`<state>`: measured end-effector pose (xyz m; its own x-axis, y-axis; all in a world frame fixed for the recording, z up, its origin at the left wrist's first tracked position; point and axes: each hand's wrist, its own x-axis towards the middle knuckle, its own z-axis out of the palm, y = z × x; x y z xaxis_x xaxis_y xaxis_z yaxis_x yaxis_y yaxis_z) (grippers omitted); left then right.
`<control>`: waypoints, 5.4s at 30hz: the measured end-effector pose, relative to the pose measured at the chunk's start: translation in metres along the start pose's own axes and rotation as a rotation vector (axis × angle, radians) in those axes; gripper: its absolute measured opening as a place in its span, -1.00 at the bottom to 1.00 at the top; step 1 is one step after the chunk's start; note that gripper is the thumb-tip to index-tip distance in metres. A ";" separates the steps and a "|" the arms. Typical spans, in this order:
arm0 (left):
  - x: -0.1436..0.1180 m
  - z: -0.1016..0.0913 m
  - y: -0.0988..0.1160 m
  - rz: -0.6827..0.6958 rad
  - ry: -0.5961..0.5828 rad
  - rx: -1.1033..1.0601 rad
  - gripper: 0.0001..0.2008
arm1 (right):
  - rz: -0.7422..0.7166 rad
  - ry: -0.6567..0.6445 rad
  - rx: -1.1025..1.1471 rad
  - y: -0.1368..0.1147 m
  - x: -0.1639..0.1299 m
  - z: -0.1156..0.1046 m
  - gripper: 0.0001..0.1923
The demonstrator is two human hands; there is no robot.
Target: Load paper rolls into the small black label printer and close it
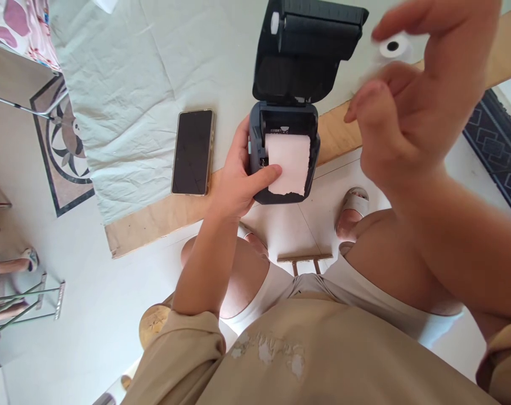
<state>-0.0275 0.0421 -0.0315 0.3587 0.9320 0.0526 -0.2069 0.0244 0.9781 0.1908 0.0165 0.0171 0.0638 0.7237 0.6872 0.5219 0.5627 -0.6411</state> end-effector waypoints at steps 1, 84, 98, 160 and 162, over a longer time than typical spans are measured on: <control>0.000 0.000 0.000 0.003 -0.003 -0.001 -0.21 | 0.061 -0.003 0.045 0.002 0.003 0.000 -0.67; -0.005 0.015 0.021 -0.135 0.025 -0.162 -0.60 | 0.144 -0.069 -0.081 -0.012 -0.001 0.007 -0.85; -0.007 0.014 0.017 -0.096 0.012 -0.144 -0.51 | 0.161 -0.578 -0.381 -0.014 0.013 0.010 -0.74; -0.001 -0.001 0.002 0.014 -0.040 -0.120 -0.56 | 0.862 0.054 0.283 0.081 0.034 -0.037 -0.74; -0.001 0.000 0.001 0.015 -0.027 -0.122 -0.55 | 0.981 -0.061 0.482 0.090 0.036 -0.050 -0.88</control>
<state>-0.0281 0.0415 -0.0302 0.3791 0.9223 0.0744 -0.3213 0.0558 0.9453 0.2828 0.0727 0.0012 0.2206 0.9537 -0.2045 -0.1211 -0.1813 -0.9759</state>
